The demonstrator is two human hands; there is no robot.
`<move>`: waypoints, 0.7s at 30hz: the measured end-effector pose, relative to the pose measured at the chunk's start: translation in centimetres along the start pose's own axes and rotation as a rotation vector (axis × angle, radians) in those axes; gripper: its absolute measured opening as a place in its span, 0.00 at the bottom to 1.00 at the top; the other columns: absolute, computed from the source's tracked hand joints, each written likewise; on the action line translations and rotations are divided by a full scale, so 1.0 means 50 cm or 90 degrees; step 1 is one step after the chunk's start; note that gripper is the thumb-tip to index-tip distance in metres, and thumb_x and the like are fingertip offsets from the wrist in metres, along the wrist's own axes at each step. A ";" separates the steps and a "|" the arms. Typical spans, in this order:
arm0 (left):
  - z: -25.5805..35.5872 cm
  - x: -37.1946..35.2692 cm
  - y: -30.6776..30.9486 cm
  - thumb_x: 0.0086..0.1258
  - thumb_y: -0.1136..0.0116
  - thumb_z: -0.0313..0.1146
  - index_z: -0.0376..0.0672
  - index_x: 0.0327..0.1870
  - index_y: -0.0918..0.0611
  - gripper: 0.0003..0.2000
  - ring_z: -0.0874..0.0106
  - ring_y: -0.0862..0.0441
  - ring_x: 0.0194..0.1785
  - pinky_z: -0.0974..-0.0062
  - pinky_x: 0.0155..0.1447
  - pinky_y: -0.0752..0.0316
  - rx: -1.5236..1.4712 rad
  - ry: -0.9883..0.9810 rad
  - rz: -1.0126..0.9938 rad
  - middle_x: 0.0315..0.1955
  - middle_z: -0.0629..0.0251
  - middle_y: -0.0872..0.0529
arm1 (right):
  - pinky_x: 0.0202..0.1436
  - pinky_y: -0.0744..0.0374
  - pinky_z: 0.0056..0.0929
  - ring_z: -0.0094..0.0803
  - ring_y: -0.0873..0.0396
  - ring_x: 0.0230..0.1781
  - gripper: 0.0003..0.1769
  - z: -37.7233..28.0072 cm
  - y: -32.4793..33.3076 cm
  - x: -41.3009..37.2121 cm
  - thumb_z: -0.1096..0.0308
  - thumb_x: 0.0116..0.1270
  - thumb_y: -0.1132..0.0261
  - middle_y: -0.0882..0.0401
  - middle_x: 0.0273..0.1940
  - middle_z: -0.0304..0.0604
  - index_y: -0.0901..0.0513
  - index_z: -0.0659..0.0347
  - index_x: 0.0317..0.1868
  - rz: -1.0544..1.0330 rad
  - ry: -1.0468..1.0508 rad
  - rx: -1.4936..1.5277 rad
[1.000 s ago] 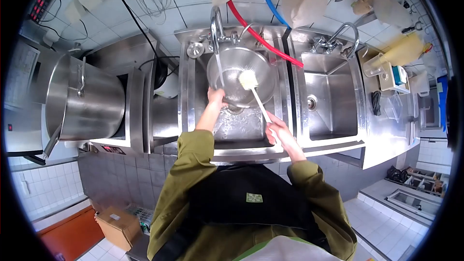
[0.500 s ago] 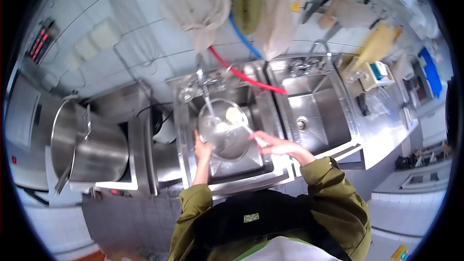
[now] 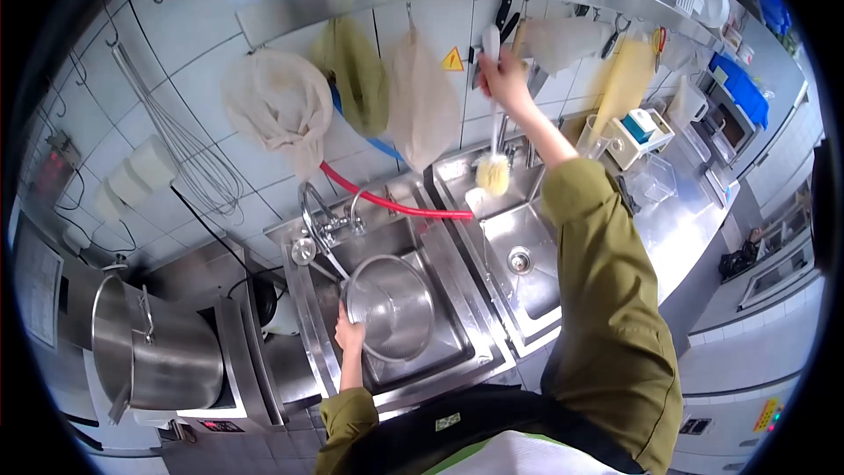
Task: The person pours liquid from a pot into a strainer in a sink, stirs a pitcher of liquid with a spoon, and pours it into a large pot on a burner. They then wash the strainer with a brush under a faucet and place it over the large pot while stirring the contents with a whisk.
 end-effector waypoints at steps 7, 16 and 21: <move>0.004 -0.020 0.006 0.48 0.51 0.27 0.56 0.62 0.39 0.33 0.55 0.22 0.43 0.63 0.48 0.29 0.037 0.033 -0.009 0.37 0.51 0.19 | 0.31 0.27 0.46 0.54 0.25 0.29 0.15 0.017 0.035 0.206 0.60 0.58 0.43 0.25 0.25 0.59 0.28 0.67 0.32 0.206 0.204 -0.365; 0.017 -0.022 0.000 0.47 0.50 0.27 0.54 0.63 0.39 0.34 0.55 0.22 0.43 0.62 0.48 0.29 0.054 0.027 0.003 0.40 0.51 0.20 | 0.37 0.26 0.39 0.46 0.26 0.33 0.13 -0.040 0.049 0.208 0.63 0.60 0.47 0.25 0.27 0.53 0.24 0.64 0.26 0.169 0.294 -0.587; 0.017 -0.019 0.003 0.46 0.50 0.27 0.54 0.63 0.40 0.35 0.54 0.22 0.42 0.62 0.48 0.29 0.030 0.009 -0.007 0.38 0.51 0.19 | 0.42 0.28 0.32 0.38 0.27 0.39 0.08 -0.026 0.010 0.194 0.67 0.52 0.45 0.24 0.31 0.43 0.21 0.59 0.26 0.081 0.454 -0.984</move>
Point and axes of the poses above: each hand's wrist, its own x-axis towards the middle knuckle, its own y-axis out of the back of the hand, z = x × y, the point moved 4 cm from there along x, towards the middle knuckle
